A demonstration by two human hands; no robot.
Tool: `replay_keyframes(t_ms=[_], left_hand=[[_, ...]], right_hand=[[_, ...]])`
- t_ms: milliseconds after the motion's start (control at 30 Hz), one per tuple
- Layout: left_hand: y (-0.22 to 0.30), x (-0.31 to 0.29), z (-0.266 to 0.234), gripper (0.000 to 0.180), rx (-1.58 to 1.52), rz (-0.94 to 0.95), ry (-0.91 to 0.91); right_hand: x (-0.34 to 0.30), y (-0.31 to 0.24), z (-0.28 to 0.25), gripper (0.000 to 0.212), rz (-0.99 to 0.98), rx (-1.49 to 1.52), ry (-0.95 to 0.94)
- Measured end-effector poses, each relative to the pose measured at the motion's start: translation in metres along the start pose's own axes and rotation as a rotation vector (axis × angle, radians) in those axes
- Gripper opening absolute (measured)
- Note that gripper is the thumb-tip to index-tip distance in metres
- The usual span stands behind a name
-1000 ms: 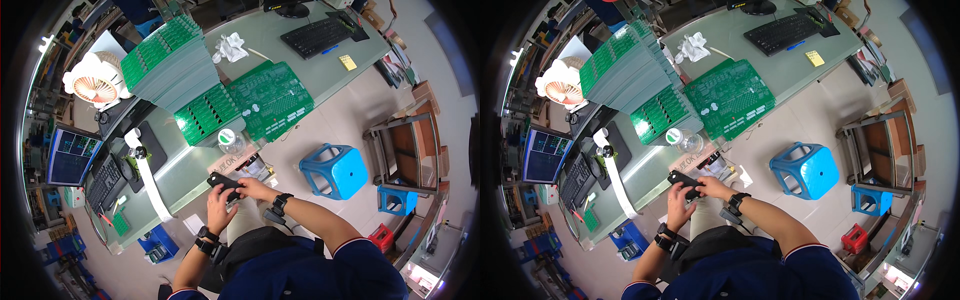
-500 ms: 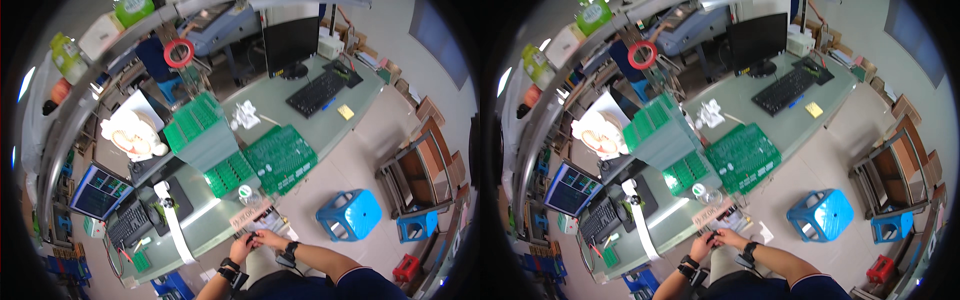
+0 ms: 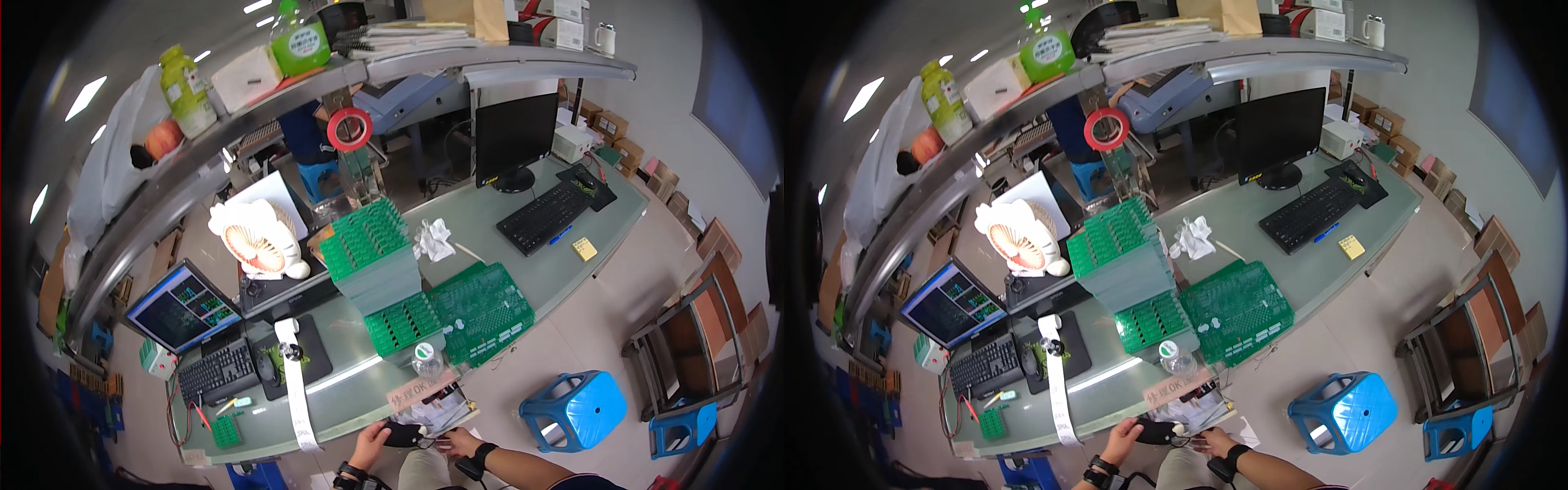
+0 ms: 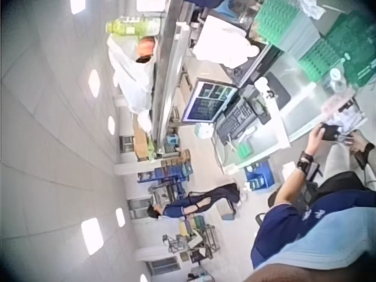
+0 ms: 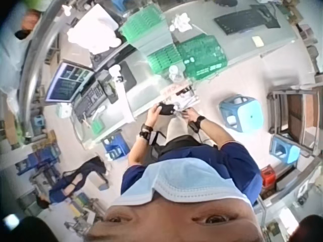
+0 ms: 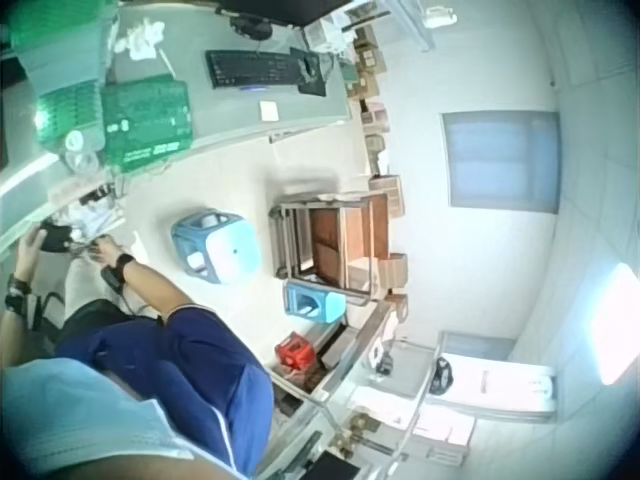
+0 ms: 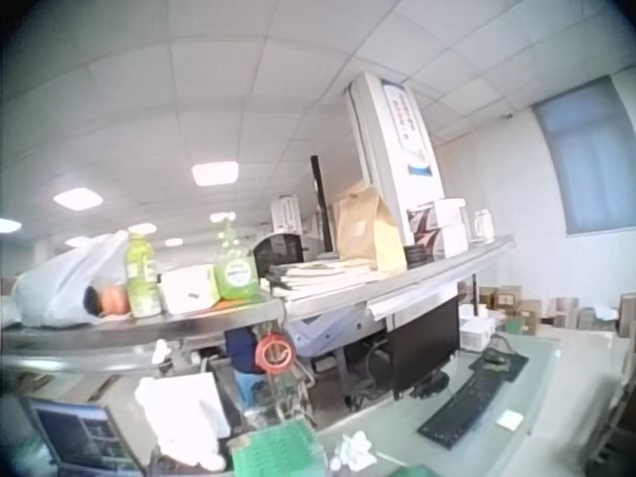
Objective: The recorder retrieves a box of components and then proceeds to assemble or inspect electronic circuit boards at a workstation.
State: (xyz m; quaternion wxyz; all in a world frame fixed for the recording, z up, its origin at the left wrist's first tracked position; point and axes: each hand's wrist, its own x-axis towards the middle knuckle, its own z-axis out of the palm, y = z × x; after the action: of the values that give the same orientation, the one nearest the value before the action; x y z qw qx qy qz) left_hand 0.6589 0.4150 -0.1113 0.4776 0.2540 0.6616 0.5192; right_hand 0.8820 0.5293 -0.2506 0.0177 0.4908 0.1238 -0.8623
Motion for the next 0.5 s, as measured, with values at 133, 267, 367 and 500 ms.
replay_keyframes(t_ms=[133,267,367,500], left_hand=[[-0.004,-0.021,-0.019,0.017,-0.049,0.042,0.218],[0.003,-0.047,-0.026,0.02,-0.226,-0.039,0.255],[-0.01,-0.063,-0.021,0.02,-0.169,-0.085,0.212],[-0.037,-0.085,-0.021,0.02,0.183,-0.162,-0.045]], right_hand=[[0.036,0.014,-0.006,0.023,0.011,0.001,0.019],[-0.008,-0.008,0.03,0.023,-0.117,-0.139,0.015],[-0.011,0.002,0.014,0.027,-0.154,-0.094,0.038],[-0.031,0.029,0.0,0.026,-0.1,-0.115,0.052]])
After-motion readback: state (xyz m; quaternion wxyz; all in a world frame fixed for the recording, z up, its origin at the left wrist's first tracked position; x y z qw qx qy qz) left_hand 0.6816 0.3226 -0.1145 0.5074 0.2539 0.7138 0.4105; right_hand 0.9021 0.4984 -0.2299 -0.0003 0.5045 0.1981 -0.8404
